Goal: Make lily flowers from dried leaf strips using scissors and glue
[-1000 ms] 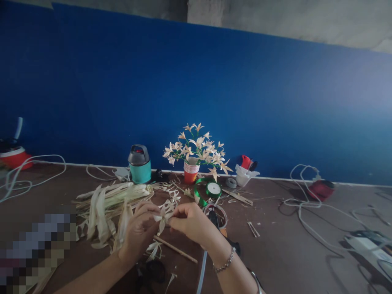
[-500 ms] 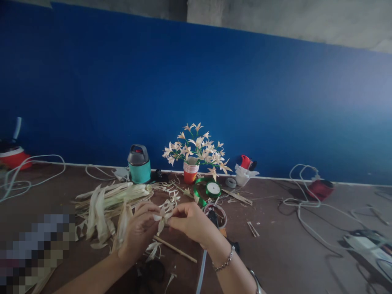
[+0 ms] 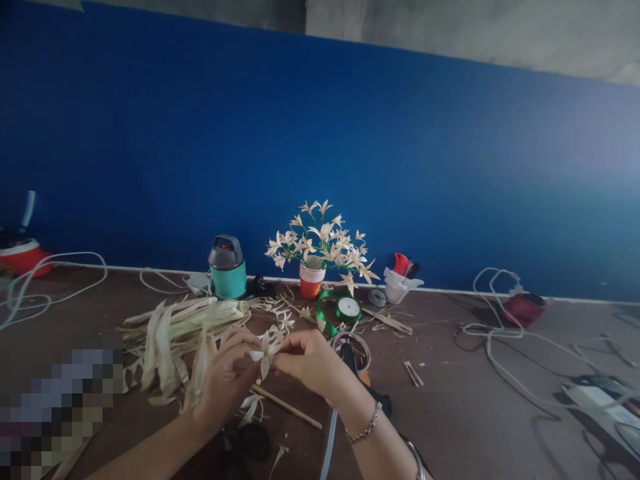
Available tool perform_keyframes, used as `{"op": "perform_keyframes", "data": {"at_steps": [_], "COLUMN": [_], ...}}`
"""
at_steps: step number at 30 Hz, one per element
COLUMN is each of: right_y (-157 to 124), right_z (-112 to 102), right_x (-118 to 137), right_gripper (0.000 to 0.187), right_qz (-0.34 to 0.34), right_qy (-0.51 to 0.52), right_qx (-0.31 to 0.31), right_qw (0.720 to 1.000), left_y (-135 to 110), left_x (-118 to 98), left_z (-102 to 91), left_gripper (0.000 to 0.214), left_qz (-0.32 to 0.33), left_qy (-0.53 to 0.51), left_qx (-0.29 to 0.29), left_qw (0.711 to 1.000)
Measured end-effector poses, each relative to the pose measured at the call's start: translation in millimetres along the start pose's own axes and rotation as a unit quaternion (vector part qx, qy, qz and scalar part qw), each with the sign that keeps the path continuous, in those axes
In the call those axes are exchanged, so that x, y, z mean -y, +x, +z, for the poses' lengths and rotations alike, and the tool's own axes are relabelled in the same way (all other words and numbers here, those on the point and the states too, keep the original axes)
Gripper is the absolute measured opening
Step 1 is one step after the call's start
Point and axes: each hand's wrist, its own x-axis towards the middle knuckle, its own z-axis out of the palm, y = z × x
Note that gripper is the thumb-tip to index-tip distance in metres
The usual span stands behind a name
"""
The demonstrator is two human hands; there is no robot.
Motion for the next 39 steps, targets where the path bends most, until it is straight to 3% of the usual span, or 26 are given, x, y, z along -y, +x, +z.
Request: {"op": "perform_keyframes", "data": {"at_steps": [15,20,28,33,39], "right_y": [2,5,5,6,6], "right_z": [-2,0,10,14,11], "right_x": [-1,-6,-6,-5,-4], "right_gripper": [0.014,0.013,0.014,0.012,0.012], "right_qz": [-0.008,0.017,0.024,0.022,0.024], "right_qy": [-0.059,-0.009,0.036,0.077,0.054], "right_qx": [-0.016,-0.017,-0.003,0.014,0.007], "right_qw": [0.998,1.0,0.999,0.997,0.998], "left_y": [-3,-1,-4,-3,-2], "left_x": [7,5,10,11,11], "left_z": [4.4,4.2,3.3,0.9,1.5], "left_gripper": [0.024,0.014,0.015,0.013,0.016], "left_qz": [-0.078,-0.051,-0.016,0.001,0.002], "left_qy": [-0.04,-0.015,0.039,0.067,0.043], "left_qx": [0.049,0.042,-0.032,-0.033,-0.026], "left_qw": [0.995,0.998,0.999,0.997,0.999]}}
